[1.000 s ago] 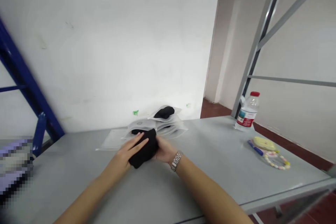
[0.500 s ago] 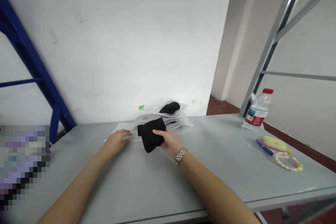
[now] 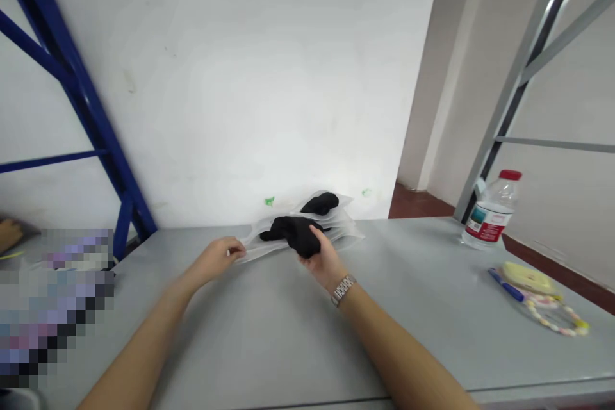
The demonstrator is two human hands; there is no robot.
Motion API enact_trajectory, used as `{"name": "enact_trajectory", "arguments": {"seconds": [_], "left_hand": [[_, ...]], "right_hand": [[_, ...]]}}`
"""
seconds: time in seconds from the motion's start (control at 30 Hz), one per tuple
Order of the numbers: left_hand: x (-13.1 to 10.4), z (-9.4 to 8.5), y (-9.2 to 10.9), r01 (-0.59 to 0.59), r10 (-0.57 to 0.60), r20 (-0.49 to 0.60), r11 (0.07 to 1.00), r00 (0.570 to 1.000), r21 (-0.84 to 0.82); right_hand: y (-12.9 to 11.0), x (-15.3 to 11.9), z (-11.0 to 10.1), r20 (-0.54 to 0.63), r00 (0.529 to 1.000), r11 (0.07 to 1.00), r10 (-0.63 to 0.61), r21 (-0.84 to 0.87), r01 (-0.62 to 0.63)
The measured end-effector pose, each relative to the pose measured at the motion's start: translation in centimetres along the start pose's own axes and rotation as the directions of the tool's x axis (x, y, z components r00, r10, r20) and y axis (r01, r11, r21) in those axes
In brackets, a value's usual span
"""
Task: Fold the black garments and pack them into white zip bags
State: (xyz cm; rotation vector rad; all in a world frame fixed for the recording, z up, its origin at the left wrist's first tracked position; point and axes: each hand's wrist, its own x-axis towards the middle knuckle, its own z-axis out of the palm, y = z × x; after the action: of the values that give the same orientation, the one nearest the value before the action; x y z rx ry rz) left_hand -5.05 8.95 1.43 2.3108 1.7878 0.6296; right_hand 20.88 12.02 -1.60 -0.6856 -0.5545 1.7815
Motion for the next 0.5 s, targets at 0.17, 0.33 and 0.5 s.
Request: {"name": "enact_trajectory", "arguments": {"seconds": [0.17, 0.33, 0.5], "left_hand": [[-2.2, -3.1, 4.0, 0.013, 0.081, 0.207, 0.909, 0.975, -0.417], [-2.5, -0.5, 5.9, 0.046, 0.124, 0.353, 0.898, 0.927, -0.437], [-2.3, 0.5, 5.9, 0.044, 0.060, 0.206, 0.883, 0.977, -0.468]], "right_hand": [[-1.7, -0.1, 0.1, 0.075, 0.990, 0.989, -0.121, 0.089, 0.115], [-1.8, -1.6, 1.1, 0.277, 0.945, 0.983, -0.172, -0.012, 0.183], [-0.5, -3.8, 2.1, 0.335, 0.910, 0.841, -0.245, -0.394, 0.371]]}}
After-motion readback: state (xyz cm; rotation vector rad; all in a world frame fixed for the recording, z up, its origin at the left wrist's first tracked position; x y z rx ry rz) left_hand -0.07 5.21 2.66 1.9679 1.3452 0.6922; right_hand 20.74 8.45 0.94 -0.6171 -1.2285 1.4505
